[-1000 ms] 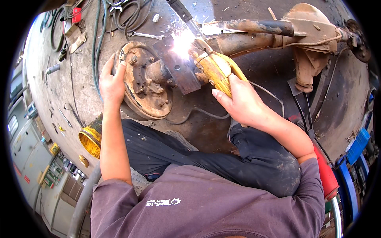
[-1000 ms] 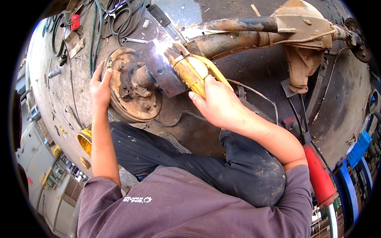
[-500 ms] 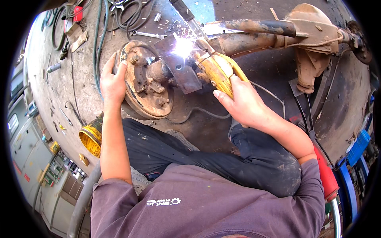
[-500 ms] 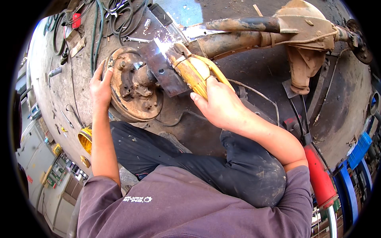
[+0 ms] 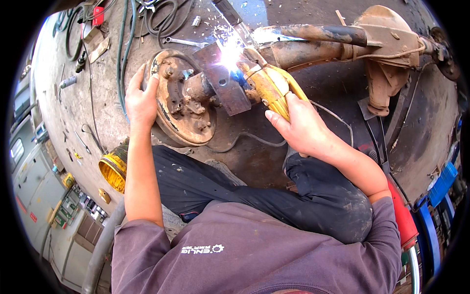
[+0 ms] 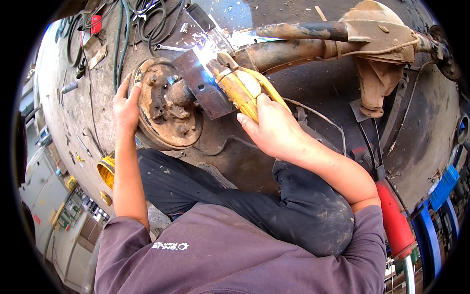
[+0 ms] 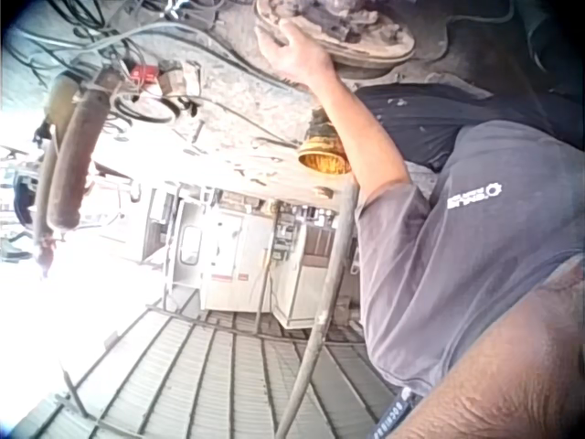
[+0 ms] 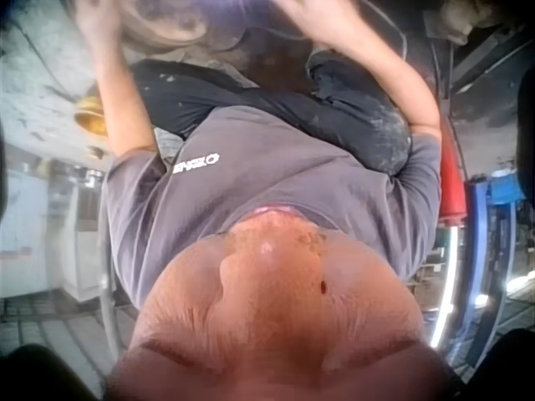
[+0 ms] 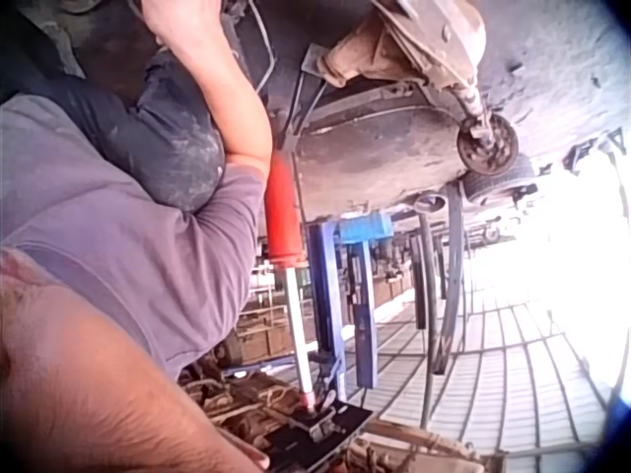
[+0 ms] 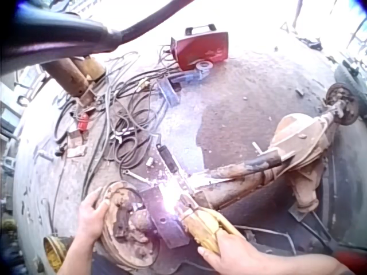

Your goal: The person kneels on the floor and uses a handheld welding torch to weld a metal plate onto a vehicle's wheel hub assembly. They hold the hub with one hand and the torch with the other, creating a continuous weld bead while sparks fly.

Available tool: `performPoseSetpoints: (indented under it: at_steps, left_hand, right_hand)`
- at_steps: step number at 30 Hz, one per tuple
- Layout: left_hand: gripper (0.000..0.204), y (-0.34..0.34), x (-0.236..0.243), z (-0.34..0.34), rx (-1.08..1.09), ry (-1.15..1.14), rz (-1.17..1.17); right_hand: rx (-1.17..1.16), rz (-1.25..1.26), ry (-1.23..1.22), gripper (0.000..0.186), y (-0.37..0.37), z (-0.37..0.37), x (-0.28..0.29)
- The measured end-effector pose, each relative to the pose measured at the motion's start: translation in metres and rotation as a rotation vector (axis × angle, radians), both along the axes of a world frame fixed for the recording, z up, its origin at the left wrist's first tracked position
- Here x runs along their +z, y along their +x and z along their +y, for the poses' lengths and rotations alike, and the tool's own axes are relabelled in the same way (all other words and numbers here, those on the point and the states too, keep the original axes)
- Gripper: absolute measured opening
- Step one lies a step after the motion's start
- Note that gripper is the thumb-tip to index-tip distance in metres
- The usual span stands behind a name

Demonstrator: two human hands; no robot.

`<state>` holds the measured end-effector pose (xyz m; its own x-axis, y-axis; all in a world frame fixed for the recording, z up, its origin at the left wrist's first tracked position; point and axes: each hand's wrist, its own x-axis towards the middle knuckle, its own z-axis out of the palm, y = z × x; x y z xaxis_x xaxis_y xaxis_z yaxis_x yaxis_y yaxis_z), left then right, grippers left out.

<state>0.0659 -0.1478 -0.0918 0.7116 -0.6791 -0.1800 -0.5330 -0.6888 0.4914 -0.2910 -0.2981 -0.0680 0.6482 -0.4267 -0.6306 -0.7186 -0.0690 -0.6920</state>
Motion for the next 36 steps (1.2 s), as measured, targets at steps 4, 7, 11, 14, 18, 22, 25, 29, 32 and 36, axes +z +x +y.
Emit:
performPoseSetpoints:
  at_steps: [4,7,11,14,18,22,25,29,32,36]
  left_hand:
    - [0.056,0.0012,-0.0013,0.0008,0.005,-0.008,0.013]
    - [0.057,-0.0004,0.0029,-0.0017,-0.012,0.020,-0.003]
    - [0.057,0.0021,-0.0005,0.0001,-0.016,-0.002,0.004]
    - [0.056,0.0018,0.0005,0.0001,-0.009,0.005,0.005]
    - [0.057,-0.0032,0.0039,-0.0033,0.004,0.016,0.000]
    - [0.058,-0.0009,0.0031,-0.0016,0.000,0.028,-0.012]
    - [0.058,-0.0016,0.0044,-0.0022,-0.002,0.021,0.003]
    - [0.057,-0.0013,0.0046,-0.0016,-0.008,0.037,-0.008]
    - [0.057,0.0004,0.0019,0.0002,-0.002,0.015,0.010]
    - [0.056,0.0021,0.0001,0.0020,-0.013,0.007,-0.001]
  right_hand:
    - [-0.004,0.002,0.010,0.052,-0.0006,0.0001,-0.0009]
    - [0.002,-0.013,-0.005,0.052,-0.0016,0.0008,-0.0042]
    - [0.000,-0.025,-0.009,0.052,-0.0022,0.0012,-0.0042]
    - [0.013,-0.020,-0.013,0.051,-0.0015,0.0011,-0.0043]
    - [0.009,-0.003,-0.004,0.052,-0.0003,0.0000,-0.0029]
    - [0.011,-0.001,-0.001,0.053,-0.0002,-0.0001,-0.0019]
    - [0.005,-0.014,-0.004,0.053,-0.0006,0.0004,-0.0030]
    - [0.008,-0.017,-0.004,0.053,-0.0019,0.0019,-0.0074]
    - [0.007,-0.014,-0.001,0.052,-0.0011,0.0011,-0.0058]
    - [0.015,-0.005,-0.001,0.053,-0.0009,0.0017,-0.0050]
